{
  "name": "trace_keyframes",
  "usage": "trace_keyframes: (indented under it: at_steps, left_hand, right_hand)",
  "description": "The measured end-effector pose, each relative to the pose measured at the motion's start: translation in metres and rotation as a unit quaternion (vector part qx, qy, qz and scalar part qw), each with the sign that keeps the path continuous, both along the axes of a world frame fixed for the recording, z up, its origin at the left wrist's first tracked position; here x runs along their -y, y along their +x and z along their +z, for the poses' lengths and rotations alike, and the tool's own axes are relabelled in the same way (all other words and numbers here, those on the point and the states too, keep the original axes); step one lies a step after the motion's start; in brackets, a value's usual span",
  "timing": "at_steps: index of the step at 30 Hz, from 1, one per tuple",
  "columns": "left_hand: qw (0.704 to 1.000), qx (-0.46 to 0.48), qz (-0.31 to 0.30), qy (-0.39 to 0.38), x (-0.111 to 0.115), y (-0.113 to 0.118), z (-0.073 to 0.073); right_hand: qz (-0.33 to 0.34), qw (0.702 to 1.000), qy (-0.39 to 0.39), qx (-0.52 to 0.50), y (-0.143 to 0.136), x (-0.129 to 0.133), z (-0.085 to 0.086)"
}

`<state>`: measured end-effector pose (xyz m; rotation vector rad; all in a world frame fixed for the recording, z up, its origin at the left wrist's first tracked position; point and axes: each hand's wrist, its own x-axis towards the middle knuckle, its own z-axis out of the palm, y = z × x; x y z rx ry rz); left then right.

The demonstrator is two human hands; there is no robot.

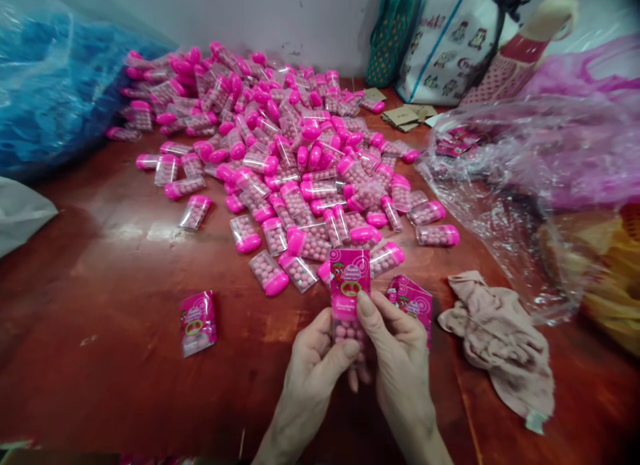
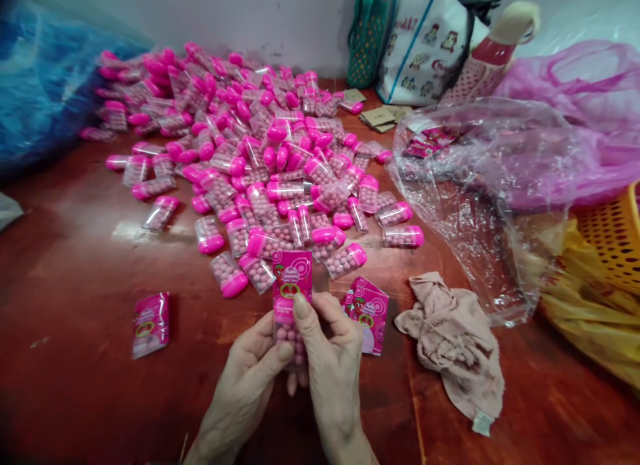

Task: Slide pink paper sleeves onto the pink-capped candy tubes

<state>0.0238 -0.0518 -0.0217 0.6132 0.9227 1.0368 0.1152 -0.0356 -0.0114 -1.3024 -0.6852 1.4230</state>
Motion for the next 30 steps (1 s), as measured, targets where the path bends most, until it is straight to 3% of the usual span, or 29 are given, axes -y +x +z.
trace_keyframes:
  at_steps: [9,19,26,30]
  left_hand:
    - [0.993,-0.084,0.082,-0.021,0.001,0.003,-0.002]
    - [0.998,-0.014,0.050,-0.047,-0.002,0.003,0.007]
    - [0.991,-0.007,0.106,-0.083,-0.001,0.005,0.006]
    - [0.996,-0.040,0.062,-0.051,-0.004,0.006,0.005]
  right_hand:
    - [-0.032,0.996,0.021,0.079,-0.016,0.010,-0.011]
    - [-0.005,0.997,0.027,0.074,-0.002,0.007,-0.003]
    - [0.000,0.986,0.058,0.156,-0.016,0.018,-0.014]
    - [0.019,0.997,0.040,0.068,-0.006,0.015,-0.011]
